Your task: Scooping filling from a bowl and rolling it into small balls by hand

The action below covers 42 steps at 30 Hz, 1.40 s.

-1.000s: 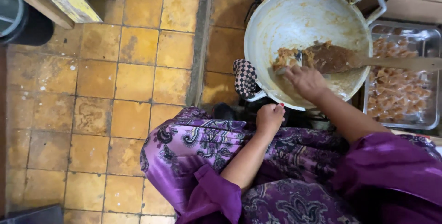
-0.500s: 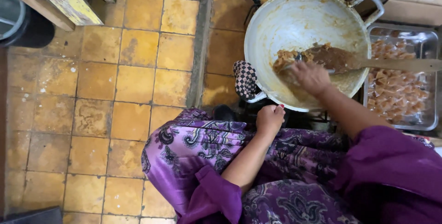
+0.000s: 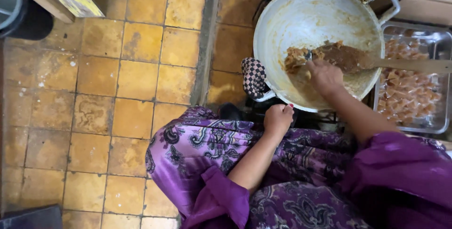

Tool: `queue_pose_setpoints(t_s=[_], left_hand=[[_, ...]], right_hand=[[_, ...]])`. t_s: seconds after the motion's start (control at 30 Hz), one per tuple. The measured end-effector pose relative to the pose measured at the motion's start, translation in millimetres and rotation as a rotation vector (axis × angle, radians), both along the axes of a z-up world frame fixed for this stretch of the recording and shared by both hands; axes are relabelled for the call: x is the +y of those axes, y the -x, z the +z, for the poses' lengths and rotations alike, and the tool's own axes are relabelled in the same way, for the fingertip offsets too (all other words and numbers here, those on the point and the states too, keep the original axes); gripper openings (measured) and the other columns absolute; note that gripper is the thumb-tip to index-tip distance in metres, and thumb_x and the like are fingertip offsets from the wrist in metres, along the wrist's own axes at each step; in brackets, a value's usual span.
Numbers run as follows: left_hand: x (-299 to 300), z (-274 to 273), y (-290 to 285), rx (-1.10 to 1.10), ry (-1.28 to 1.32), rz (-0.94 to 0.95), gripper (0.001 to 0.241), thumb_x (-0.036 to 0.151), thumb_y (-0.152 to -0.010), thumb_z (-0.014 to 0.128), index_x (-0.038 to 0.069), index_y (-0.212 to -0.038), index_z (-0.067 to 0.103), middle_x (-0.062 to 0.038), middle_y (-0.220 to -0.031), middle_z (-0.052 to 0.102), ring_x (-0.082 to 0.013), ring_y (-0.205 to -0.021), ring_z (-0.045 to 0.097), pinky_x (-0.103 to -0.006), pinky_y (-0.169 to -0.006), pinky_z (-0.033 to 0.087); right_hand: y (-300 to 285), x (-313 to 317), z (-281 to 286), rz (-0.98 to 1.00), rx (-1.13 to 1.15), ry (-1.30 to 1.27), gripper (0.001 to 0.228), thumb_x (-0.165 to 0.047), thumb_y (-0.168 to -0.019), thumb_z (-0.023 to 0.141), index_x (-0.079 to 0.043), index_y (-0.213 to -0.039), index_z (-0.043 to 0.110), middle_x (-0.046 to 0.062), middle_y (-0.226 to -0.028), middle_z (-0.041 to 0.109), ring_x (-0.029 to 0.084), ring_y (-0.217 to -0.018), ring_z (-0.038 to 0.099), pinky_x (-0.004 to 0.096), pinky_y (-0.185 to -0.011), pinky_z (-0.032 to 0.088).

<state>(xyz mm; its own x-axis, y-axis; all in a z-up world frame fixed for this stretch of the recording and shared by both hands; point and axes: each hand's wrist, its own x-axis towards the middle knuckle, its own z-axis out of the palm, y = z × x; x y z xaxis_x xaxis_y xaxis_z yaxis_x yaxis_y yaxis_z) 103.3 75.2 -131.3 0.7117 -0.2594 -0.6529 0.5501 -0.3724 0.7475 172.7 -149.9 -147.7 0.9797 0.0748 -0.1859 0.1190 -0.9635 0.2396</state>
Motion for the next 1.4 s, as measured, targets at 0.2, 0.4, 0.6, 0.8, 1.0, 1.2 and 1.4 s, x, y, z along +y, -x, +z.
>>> queue_pose_setpoints(t_s=[0.2, 0.4, 0.6, 0.8, 1.0, 1.2, 1.4], left_hand=[[-2.4, -8.7, -0.7, -0.004, -0.010, -0.013, 0.034, 0.042, -0.094, 0.055, 0.019, -0.089, 0.079, -0.002, -0.069, 0.073, -0.0296, -0.089, 0.075, -0.0417, -0.080, 0.058], [-7.0, -13.4, 1.4, -0.001, -0.016, 0.006, 0.032, 0.039, -0.095, 0.054, 0.017, -0.090, 0.078, -0.003, -0.068, 0.073, -0.0291, -0.085, 0.075, -0.0407, -0.079, 0.058], [-5.4, -11.6, 3.5, -0.007, -0.032, -0.016, 0.034, 0.041, -0.095, 0.054, 0.017, -0.091, 0.078, -0.002, -0.069, 0.073, -0.0277, -0.088, 0.075, -0.0418, -0.080, 0.058], [-8.2, -20.2, 1.6, -0.011, -0.028, -0.014, 0.034, 0.041, -0.095, 0.054, 0.018, -0.092, 0.079, -0.004, -0.069, 0.073, -0.0314, -0.088, 0.075, -0.0440, -0.079, 0.057], [-6.7, -19.1, 1.8, -0.007, -0.014, 0.004, 0.034, 0.039, -0.096, 0.053, 0.017, -0.092, 0.079, -0.003, -0.069, 0.074, -0.0306, -0.086, 0.075, -0.0418, -0.080, 0.057], [-0.3, -7.4, -2.8, 0.019, 0.014, -0.010, 0.035, 0.038, -0.097, 0.053, 0.015, -0.096, 0.079, -0.006, -0.073, 0.075, -0.0326, -0.086, 0.074, -0.0425, -0.080, 0.057], [1.2, -7.3, -2.4, 0.012, -0.002, -0.025, 0.034, 0.042, -0.095, 0.054, 0.018, -0.090, 0.078, -0.002, -0.069, 0.074, -0.0307, -0.087, 0.075, -0.0417, -0.080, 0.058]], right_hand=[[7.5, -4.4, 5.9, 0.098, -0.096, -0.018, 0.021, -0.023, -0.097, 0.051, -0.027, -0.115, 0.061, 0.003, -0.100, 0.069, 0.030, -0.081, 0.075, 0.044, -0.065, 0.061], [15.1, -3.6, -1.7, 0.054, -0.012, -0.079, 0.033, -0.044, -0.086, 0.064, -0.026, -0.113, 0.058, 0.004, -0.100, 0.066, 0.031, -0.083, 0.075, 0.046, -0.067, 0.063], [1.7, -8.4, -11.9, -0.138, 0.095, -0.068, 0.029, -0.027, -0.094, 0.049, -0.027, -0.123, 0.056, 0.005, -0.110, 0.067, 0.035, -0.086, 0.077, 0.050, -0.070, 0.062], [-3.3, -4.0, -12.3, -0.227, 0.214, -0.096, 0.044, -0.035, -0.089, 0.060, -0.022, -0.131, 0.058, 0.011, -0.116, 0.072, 0.039, -0.095, 0.078, 0.055, -0.079, 0.062], [-17.4, -9.4, -10.8, -0.374, 0.158, -0.041, 0.032, -0.031, -0.096, 0.049, -0.013, -0.117, 0.065, 0.018, -0.105, 0.077, 0.043, -0.092, 0.078, 0.058, -0.076, 0.060], [-22.7, -0.7, -10.5, -0.444, 0.235, -0.085, 0.041, -0.031, -0.096, 0.054, 0.001, -0.120, 0.065, 0.025, -0.105, 0.077, 0.047, -0.096, 0.076, 0.060, -0.076, 0.059], [-19.2, 22.2, 22.8, -0.503, 0.277, -0.208, 0.044, -0.034, -0.096, 0.055, 0.001, -0.119, 0.067, 0.031, -0.110, 0.076, 0.051, -0.104, 0.072, 0.064, -0.082, 0.057]])
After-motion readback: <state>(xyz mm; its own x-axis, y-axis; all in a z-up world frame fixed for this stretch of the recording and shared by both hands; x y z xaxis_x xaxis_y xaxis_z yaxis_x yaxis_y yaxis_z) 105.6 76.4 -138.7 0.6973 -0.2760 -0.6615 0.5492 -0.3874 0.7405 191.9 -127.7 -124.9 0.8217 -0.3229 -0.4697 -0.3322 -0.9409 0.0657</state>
